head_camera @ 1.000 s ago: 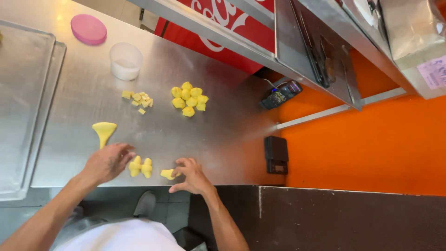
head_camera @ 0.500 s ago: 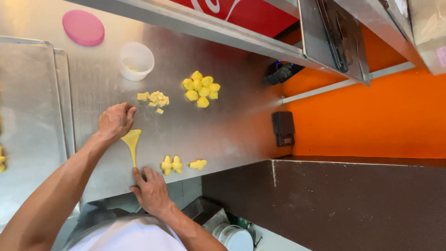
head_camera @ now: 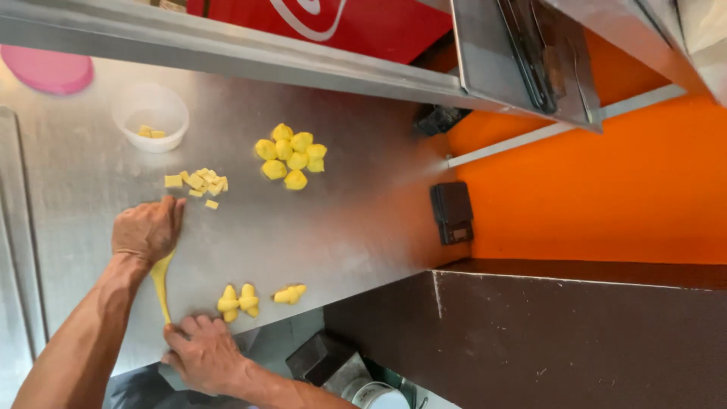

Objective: Shaping and rolling small pieces of yellow dough into crescent shapes and brushing them with liquid on a metal table

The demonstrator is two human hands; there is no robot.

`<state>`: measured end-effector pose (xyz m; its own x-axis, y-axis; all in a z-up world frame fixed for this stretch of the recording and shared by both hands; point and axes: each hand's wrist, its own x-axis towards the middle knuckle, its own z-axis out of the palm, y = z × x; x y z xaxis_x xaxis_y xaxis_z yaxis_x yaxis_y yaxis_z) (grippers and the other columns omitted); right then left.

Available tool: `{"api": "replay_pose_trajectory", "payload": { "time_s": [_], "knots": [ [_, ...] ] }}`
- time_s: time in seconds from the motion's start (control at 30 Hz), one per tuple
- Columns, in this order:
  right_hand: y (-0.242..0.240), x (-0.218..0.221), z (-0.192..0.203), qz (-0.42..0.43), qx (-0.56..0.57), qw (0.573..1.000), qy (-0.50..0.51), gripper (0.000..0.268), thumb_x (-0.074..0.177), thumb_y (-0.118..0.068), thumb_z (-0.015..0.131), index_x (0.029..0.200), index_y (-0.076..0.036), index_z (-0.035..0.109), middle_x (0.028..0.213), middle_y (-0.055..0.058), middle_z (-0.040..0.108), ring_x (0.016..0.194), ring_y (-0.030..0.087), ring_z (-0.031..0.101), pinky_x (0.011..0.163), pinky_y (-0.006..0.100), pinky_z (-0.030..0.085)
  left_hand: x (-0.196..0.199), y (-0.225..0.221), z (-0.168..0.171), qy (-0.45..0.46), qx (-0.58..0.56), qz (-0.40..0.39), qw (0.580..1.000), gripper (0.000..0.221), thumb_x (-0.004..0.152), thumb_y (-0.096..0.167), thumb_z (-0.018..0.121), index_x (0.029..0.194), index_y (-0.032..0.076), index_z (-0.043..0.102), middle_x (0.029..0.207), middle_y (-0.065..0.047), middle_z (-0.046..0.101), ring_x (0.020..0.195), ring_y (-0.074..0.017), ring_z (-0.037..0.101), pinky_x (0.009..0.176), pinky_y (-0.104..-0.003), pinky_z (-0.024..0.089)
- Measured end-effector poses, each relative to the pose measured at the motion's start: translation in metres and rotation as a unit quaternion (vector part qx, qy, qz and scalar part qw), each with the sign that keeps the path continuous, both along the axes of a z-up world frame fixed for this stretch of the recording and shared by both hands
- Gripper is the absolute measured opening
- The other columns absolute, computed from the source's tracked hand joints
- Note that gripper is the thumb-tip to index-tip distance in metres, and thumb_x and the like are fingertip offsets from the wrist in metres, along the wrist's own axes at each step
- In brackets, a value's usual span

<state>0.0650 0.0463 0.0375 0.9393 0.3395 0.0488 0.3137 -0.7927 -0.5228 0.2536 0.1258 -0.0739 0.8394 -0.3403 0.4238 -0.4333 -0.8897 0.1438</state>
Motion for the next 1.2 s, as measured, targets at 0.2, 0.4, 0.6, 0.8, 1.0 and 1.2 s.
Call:
{"api": "replay_pose_trajectory", "payload": {
  "time_s": [0.2, 0.4, 0.6, 0.8, 1.0, 1.2],
  "knots": [
    [-0.009, -0.012, -0.002, 0.036, 0.021, 0.999, 0.021, 0.045, 0.071, -0.022, 0.055, 0.107, 0.004, 0.046, 0.084, 0.020, 0.044, 0.073, 0.038, 0.044, 0.053, 0.047, 0.034, -0.003, -0.010, 0.053, 0.371, 0.092, 0.035, 0.923, 0.055, 0.090, 0.053, 0.014, 0.081, 0.015, 0.052, 0.069, -0.009, 0.064, 0.068, -0.0321, 0.062, 0.058, -0.039, 0.046],
    [-0.023, -0.004, -0.006, 0.040, 0.037, 0.997, 0.048, 0.042, 0.073, -0.026, 0.054, 0.105, 0.001, 0.048, 0.085, 0.019, 0.045, 0.074, 0.037, 0.045, 0.059, 0.047, 0.035, -0.026, -0.016, 0.030, -0.014, 0.011, -0.024, 1.000, 0.033, 0.093, 0.029, 0.040, 0.062, 0.018, 0.041, 0.051, 0.002, 0.047, 0.049, -0.0172, 0.051, 0.047, -0.029, 0.034],
    [-0.013, -0.012, -0.007, 0.044, 0.045, 0.997, 0.032, 0.046, 0.071, -0.022, 0.055, 0.107, 0.005, 0.045, 0.082, 0.021, 0.043, 0.073, 0.039, 0.042, 0.058, 0.047, 0.033, -0.029, -0.017, 0.053, 0.312, 0.037, 0.114, 0.942, 0.053, 0.093, 0.051, 0.017, 0.075, 0.013, 0.049, 0.057, -0.009, 0.060, 0.053, -0.0317, 0.057, 0.045, -0.039, 0.038],
    [-0.009, 0.003, -0.024, 0.020, 0.010, 0.999, 0.042, 0.040, 0.073, -0.024, 0.057, 0.106, -0.003, 0.049, 0.082, 0.016, 0.046, 0.073, 0.034, 0.047, 0.053, 0.046, 0.038, -0.017, -0.006, 0.026, -0.014, 0.009, -0.019, 1.000, 0.033, 0.091, 0.034, 0.045, 0.064, 0.016, 0.047, 0.057, -0.005, 0.051, 0.053, -0.0232, 0.051, 0.047, -0.032, 0.038],
    [-0.004, -0.016, -0.028, 0.034, -0.012, 0.999, 0.029, 0.044, 0.071, -0.025, 0.058, 0.108, -0.002, 0.047, 0.081, 0.016, 0.044, 0.073, 0.035, 0.046, 0.057, 0.044, 0.038, -0.003, 0.020, 0.050, 0.470, -0.348, -0.003, 0.811, 0.062, 0.091, 0.052, 0.015, 0.084, 0.011, 0.061, 0.066, -0.002, 0.058, 0.060, -0.0143, 0.051, 0.063, -0.027, 0.036],
    [-0.003, -0.019, -0.038, 0.042, -0.034, 0.998, 0.015, 0.047, 0.071, -0.026, 0.060, 0.109, -0.003, 0.044, 0.079, 0.014, 0.041, 0.071, 0.031, 0.044, 0.050, 0.043, 0.036, -0.029, 0.061, 0.020, 0.439, -0.133, -0.029, 0.888, 0.029, 0.068, 0.027, 0.065, 0.096, 0.022, 0.063, 0.085, -0.001, 0.059, 0.078, -0.0140, 0.057, 0.070, -0.029, 0.044]
  ]
}}
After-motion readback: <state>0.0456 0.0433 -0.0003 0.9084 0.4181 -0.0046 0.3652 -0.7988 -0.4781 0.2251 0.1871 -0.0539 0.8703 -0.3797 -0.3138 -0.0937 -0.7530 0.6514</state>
